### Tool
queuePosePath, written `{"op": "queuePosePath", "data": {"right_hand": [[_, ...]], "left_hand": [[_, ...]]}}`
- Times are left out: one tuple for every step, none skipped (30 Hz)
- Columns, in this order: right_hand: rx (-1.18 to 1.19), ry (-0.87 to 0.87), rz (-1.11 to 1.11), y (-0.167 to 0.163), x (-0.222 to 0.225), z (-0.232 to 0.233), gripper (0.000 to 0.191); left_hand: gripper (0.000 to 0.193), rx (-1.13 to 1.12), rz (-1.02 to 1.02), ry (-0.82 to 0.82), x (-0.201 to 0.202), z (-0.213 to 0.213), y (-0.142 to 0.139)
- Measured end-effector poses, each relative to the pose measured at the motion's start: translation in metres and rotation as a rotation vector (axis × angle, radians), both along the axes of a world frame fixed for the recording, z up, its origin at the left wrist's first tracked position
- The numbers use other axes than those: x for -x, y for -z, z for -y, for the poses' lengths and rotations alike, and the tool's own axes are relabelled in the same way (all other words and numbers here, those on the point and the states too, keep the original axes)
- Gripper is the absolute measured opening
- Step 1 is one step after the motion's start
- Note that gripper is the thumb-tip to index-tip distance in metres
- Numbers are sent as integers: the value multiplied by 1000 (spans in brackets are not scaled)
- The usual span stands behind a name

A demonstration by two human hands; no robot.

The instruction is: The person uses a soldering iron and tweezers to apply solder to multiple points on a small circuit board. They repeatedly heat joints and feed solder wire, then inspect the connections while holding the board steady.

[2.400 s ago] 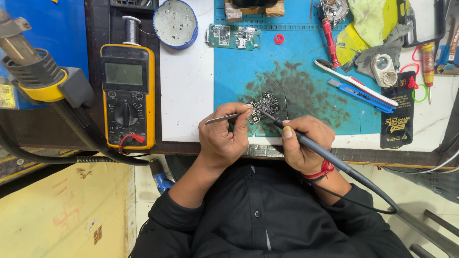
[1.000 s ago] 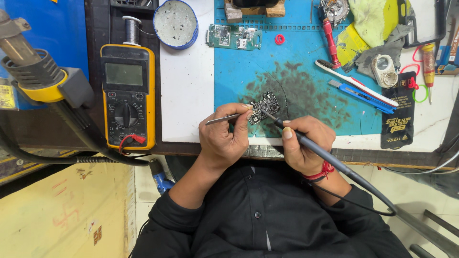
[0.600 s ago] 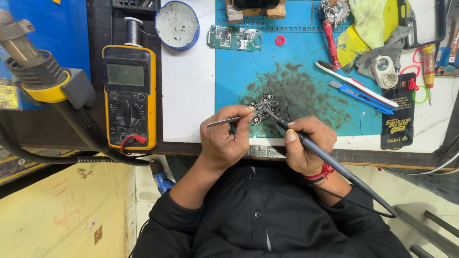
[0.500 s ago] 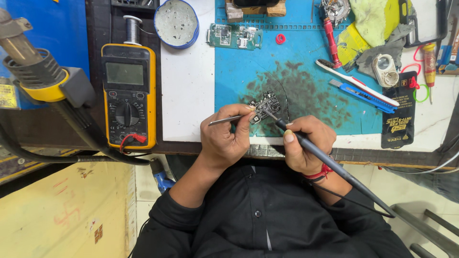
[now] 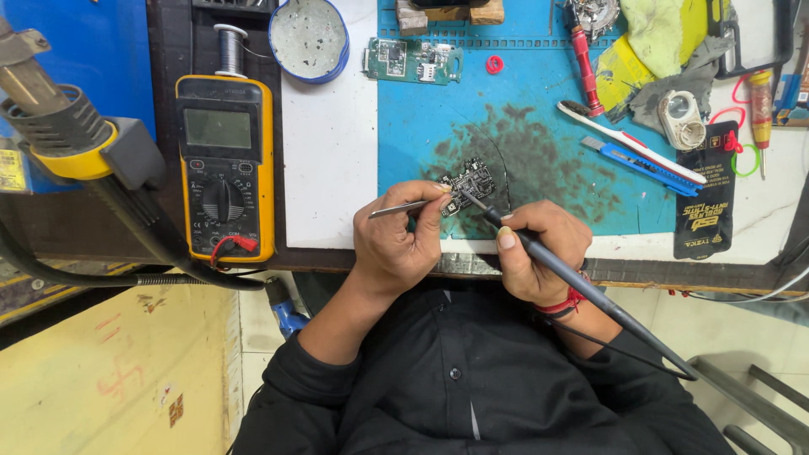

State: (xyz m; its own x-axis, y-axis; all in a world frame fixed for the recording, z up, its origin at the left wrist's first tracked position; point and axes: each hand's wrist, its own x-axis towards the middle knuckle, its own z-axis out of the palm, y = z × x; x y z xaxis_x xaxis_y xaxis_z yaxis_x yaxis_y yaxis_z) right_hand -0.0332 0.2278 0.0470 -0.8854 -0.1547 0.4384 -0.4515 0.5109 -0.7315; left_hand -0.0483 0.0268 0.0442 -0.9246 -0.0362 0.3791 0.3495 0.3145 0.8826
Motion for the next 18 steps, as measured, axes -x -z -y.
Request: {"op": "queuePosePath", "data": {"right_hand": [[1, -9, -7, 0, 0, 0, 14], [3, -18, -14, 0, 1, 0, 14], [4, -15, -12, 0, 1, 0, 14], [5, -12, -9, 0, 1, 0, 14], [7, -9, -7, 0, 1, 0, 13], [7, -12, -7, 0, 1, 0, 14], [7, -15, -7, 0, 1, 0, 14], [8, -18, -7, 0, 1, 0, 14], [8, -12, -6, 0, 1, 0, 14], [8, -6, -5, 0, 0, 1, 14], [8, 1, -5, 1, 0, 1, 13], [9, -3, -7, 1, 0, 1, 13], [10, -7, -10, 0, 0, 1, 14], [11, -11, -11, 1, 0, 1, 14], [9, -8, -10, 0, 0, 0, 13], [7, -4, -9, 0, -1, 0, 13], [4, 1, -7, 0, -1, 0, 12], [3, -3, -13, 0, -1, 0, 13]], "left_hand": [[15, 1, -2, 2, 0, 0, 0], [15, 1, -3, 4, -1, 0, 0], [15, 4, -4, 3, 0, 0, 0], [15, 6, -5, 2, 0, 0, 0], [15, 9, -6, 1, 0, 0, 0], [15, 11, -10, 2, 0, 0, 0], [15, 13, -15, 3, 0, 0, 1], [15, 15, -19, 4, 1, 0, 1], [15, 12, -15, 4, 0, 0, 1], [15, 9, -11, 4, 0, 0, 1], [15, 6, -7, 4, 0, 0, 1], [15, 11, -13, 2, 0, 0, 1], [15, 16, -20, -1, 0, 0, 1], [15, 22, -26, -4, -1, 0, 1], [15, 18, -20, -3, -1, 0, 1], [15, 13, -14, -1, -1, 0, 1], [16, 8, -7, 2, -1, 0, 1], [15, 6, -7, 3, -2, 0, 1]]}}
